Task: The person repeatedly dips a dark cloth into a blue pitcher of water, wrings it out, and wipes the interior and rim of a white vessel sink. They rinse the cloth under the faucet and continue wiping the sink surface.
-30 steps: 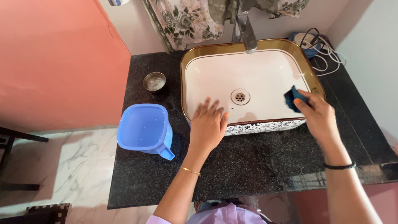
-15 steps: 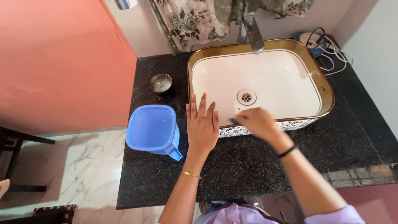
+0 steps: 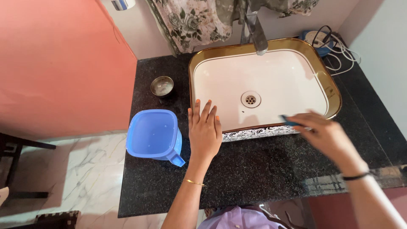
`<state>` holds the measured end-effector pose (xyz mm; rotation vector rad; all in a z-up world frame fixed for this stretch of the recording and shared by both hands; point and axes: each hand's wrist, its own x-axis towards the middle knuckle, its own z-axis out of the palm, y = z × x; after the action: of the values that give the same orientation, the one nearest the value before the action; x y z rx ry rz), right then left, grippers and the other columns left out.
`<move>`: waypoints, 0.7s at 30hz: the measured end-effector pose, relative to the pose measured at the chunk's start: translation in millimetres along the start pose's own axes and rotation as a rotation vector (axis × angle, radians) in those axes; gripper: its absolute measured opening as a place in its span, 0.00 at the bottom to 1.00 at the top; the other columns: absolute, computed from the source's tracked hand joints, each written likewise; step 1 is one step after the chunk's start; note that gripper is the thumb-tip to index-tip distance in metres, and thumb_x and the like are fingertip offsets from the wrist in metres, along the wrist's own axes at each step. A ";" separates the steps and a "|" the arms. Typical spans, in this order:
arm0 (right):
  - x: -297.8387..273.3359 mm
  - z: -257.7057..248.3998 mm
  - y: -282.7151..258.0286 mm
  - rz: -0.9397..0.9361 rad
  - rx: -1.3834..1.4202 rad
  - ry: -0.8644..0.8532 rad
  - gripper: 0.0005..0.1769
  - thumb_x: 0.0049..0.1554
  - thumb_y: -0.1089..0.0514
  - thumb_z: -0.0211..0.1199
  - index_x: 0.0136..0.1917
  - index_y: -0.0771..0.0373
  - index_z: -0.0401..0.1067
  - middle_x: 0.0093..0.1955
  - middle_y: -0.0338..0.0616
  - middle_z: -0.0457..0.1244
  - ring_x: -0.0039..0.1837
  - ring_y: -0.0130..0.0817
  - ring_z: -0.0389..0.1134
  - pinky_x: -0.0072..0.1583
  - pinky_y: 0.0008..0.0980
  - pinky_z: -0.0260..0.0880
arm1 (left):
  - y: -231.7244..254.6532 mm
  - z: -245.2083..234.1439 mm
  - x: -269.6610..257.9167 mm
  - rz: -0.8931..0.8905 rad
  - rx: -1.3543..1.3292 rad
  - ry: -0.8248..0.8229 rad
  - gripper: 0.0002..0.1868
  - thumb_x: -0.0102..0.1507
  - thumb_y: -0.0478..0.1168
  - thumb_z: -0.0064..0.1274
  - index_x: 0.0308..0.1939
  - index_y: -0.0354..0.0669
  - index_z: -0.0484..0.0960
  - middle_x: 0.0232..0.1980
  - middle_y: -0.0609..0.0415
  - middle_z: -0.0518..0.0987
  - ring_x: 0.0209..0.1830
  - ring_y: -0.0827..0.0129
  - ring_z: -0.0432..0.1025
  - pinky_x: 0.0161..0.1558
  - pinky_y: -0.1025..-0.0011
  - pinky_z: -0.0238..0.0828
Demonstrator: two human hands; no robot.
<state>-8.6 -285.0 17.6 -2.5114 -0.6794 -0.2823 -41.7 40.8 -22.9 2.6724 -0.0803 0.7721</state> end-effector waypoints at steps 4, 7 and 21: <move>-19.3 -7.7 28.3 0.131 0.084 0.162 0.17 0.53 0.55 0.69 0.57 0.50 0.79 0.60 0.40 0.71 0.66 0.34 0.71 0.61 0.35 0.75 | 0.2 0.1 -1.1 0.003 0.002 -0.003 0.21 0.71 0.43 0.37 0.58 0.36 0.82 0.71 0.47 0.72 0.81 0.49 0.51 0.79 0.46 0.41; -15.8 3.3 14.0 0.038 -0.033 0.240 0.14 0.56 0.56 0.71 0.57 0.49 0.80 0.59 0.36 0.72 0.62 0.30 0.74 0.75 0.40 0.65 | 1.1 0.8 -1.5 0.016 0.004 -0.004 0.22 0.72 0.44 0.36 0.59 0.38 0.82 0.71 0.49 0.72 0.80 0.50 0.51 0.79 0.45 0.40; 39.0 102.5 -110.9 -0.527 0.078 0.150 0.18 0.44 0.61 0.71 0.51 0.58 0.79 0.53 0.43 0.71 0.60 0.41 0.70 0.65 0.42 0.68 | -5.4 -9.2 -2.6 -0.018 -0.261 -0.078 0.31 0.76 0.55 0.24 0.72 0.41 0.69 0.72 0.49 0.72 0.83 0.52 0.47 0.80 0.46 0.31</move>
<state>-26.4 -132.3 -8.8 -2.1715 -1.2544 -0.6088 -47.8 48.9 -18.7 2.4510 -0.1654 0.6056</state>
